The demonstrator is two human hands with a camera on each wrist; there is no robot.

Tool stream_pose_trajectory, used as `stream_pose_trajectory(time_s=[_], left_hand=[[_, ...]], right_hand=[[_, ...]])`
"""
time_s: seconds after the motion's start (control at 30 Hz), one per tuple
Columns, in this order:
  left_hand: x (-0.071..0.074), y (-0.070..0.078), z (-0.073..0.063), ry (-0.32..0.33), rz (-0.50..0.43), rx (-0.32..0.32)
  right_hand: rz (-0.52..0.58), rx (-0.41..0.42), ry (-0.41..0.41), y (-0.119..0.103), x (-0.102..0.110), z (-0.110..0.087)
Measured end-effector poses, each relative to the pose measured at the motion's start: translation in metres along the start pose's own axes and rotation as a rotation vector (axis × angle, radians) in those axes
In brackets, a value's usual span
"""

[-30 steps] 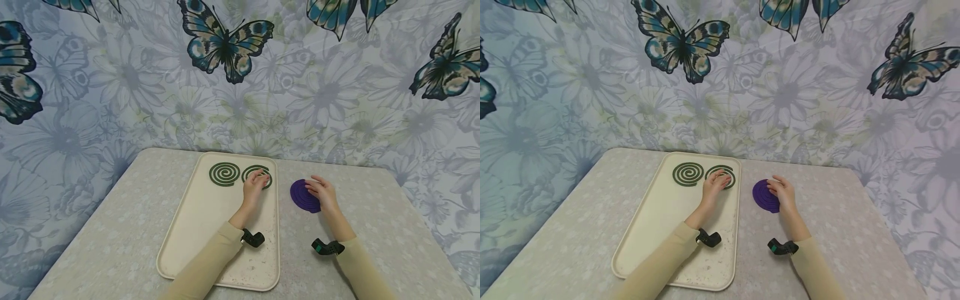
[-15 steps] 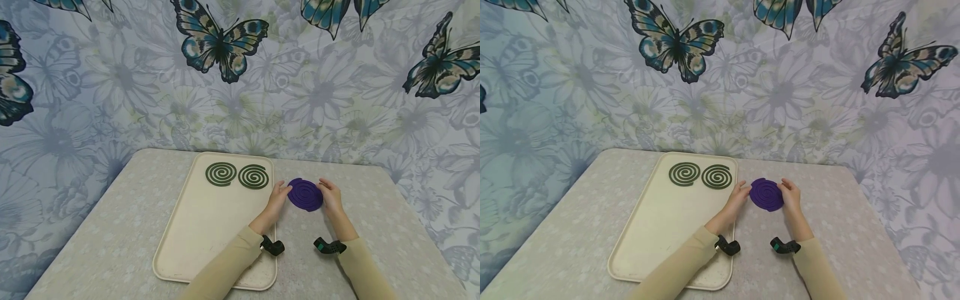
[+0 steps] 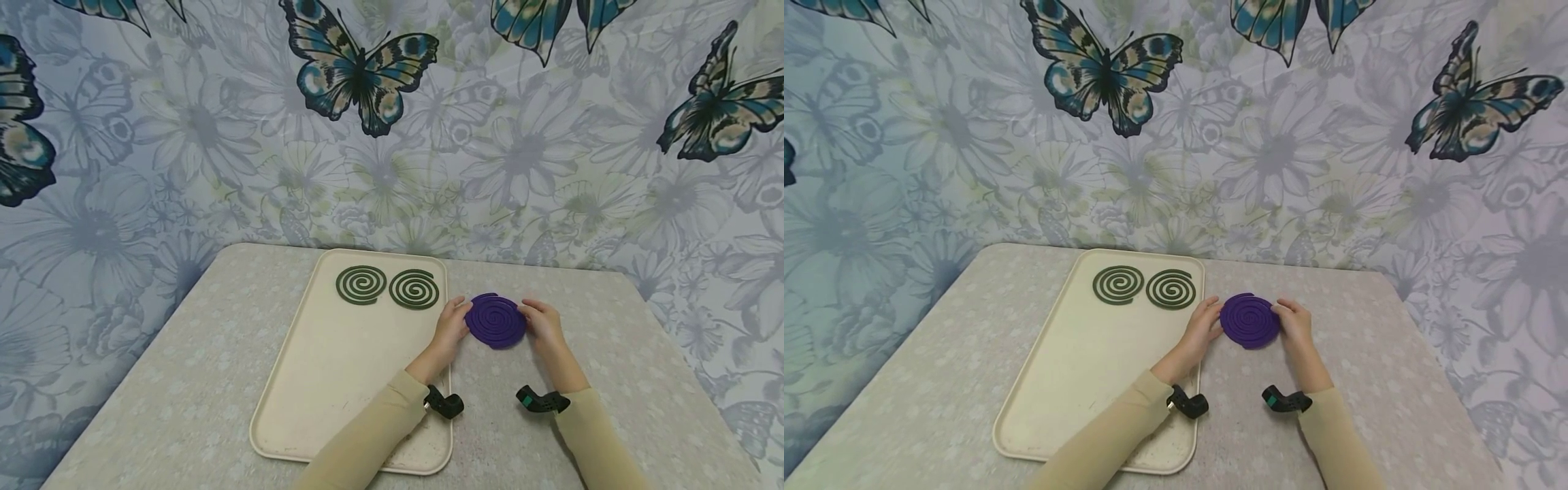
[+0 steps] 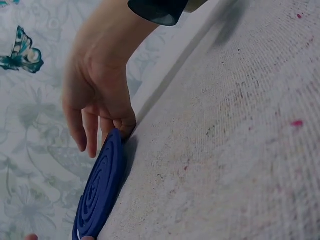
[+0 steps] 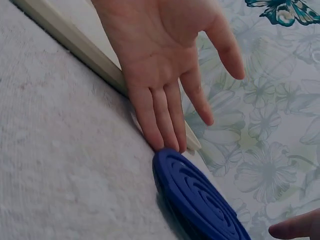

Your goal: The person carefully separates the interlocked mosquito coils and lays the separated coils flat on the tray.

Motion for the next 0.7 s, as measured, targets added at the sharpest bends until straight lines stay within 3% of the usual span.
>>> stream_pose_trajectory(time_s=[0.2, 0.37, 0.7], left_hand=[[0.002, 0.001, -0.001, -0.016, -0.028, -0.017], [0.004, 0.003, -0.001, -0.024, -0.07, -0.031], [0.02, 0.025, -0.005, 0.136, 0.006, -0.132]], right_hand=[[-0.02, -0.003, -0.034, 0.0, 0.002, 0.0], [0.05, 0.004, -0.049, -0.002, 0.001, 0.001], [0.324, -0.034, -0.023, -0.029, -0.013, -0.011]])
Point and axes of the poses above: each hand's wrist, its own z-axis towards the middle knuckle, its own x-axis out of the back of the hand, y = z × x, the point moved 6 cm from there along z, towards the middle knuckle, and after that the axes turned 11 degrees about x, right-handed, at the moved point
